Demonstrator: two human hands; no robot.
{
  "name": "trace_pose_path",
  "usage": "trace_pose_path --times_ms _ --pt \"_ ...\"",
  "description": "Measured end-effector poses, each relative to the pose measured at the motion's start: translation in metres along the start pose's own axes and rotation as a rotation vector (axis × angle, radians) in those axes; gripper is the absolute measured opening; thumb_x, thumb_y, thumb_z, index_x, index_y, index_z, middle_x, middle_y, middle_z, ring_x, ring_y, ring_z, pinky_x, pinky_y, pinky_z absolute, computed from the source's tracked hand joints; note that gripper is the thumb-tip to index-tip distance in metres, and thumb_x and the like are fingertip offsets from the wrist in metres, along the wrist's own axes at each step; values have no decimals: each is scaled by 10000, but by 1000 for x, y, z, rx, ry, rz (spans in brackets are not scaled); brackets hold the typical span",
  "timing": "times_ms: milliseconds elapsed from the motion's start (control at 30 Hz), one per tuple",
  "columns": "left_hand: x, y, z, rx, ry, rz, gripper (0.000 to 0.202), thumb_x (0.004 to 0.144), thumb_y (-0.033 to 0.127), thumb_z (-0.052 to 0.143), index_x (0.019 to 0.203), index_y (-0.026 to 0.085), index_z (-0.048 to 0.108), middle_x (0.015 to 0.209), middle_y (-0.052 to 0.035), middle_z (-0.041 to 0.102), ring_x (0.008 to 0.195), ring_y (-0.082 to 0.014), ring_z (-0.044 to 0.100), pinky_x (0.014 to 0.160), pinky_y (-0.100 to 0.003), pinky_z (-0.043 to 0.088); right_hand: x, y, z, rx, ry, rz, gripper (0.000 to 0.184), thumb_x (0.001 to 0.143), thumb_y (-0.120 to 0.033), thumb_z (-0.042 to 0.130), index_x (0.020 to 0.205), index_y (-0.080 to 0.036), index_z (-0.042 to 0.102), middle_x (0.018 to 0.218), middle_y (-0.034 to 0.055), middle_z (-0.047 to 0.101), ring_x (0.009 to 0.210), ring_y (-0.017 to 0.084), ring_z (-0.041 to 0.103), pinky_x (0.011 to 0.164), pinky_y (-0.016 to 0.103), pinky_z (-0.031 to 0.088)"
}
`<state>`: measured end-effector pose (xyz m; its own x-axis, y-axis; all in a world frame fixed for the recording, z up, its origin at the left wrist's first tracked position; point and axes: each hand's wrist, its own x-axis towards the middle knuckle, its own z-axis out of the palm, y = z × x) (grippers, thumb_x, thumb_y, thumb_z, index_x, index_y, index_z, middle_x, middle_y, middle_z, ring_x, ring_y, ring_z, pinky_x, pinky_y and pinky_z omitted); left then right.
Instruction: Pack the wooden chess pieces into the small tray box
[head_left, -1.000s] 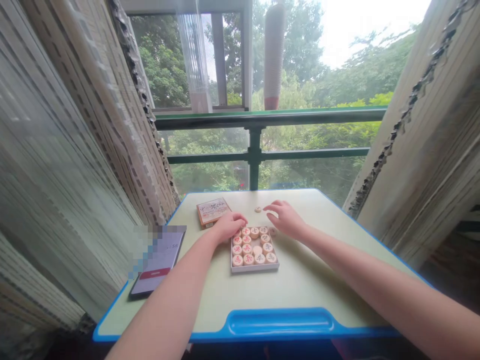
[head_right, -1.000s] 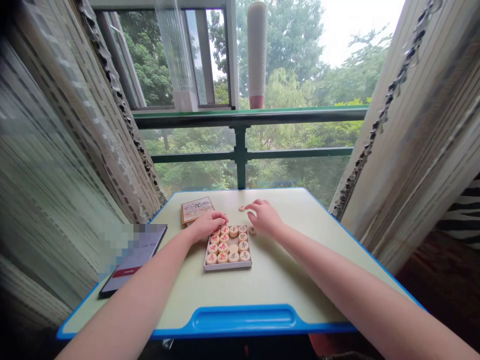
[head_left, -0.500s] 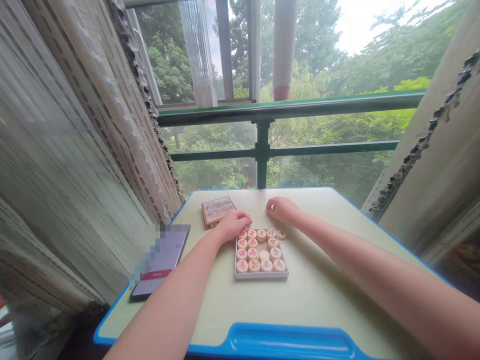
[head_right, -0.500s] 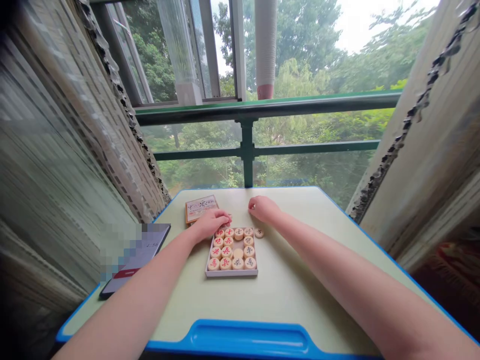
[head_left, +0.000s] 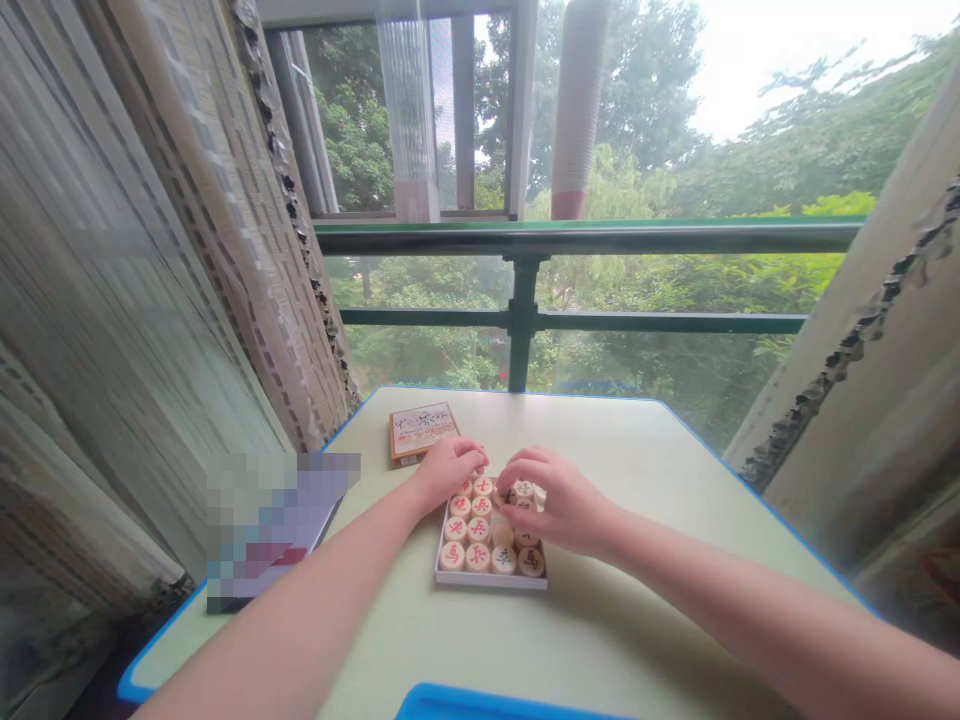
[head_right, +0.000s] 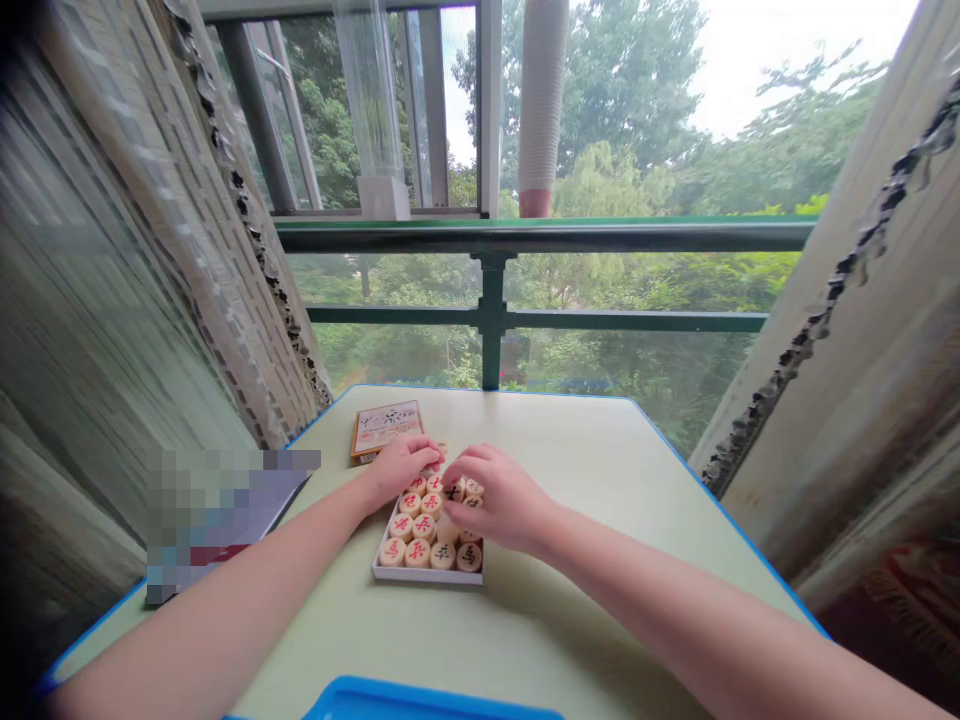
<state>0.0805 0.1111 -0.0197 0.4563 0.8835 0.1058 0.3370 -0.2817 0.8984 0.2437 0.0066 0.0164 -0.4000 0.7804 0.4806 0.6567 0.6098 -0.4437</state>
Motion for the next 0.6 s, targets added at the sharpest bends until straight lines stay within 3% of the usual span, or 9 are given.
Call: trace_pose_path --times_ms 200,367,600 --pt "3 0 4 -147 148 -51 436 789 464 361 559 149 555 540 -35 563 557 -132 519 617 -266 430 -5 13 5 19 70 -60 80 725 -167 619 791 -202 593 800 35 608 778 167 532 736 306 451" --pt "5 -6 7 -129 162 -38 541 816 549 331 529 150 556 519 -34 555 541 -132 524 622 -273 426 -13 16 7 39 59 23 72 724 -177 619 784 -208 593 791 37 598 781 179 507 722 316 442" --pt "2 -5 4 -70 115 -30 647 836 604 222 538 149 572 515 -41 554 541 -127 517 592 -256 409 -15 11 14 68 47 20 118 696 -162 627 783 -207 561 818 32 588 806 177 493 752 316 433"
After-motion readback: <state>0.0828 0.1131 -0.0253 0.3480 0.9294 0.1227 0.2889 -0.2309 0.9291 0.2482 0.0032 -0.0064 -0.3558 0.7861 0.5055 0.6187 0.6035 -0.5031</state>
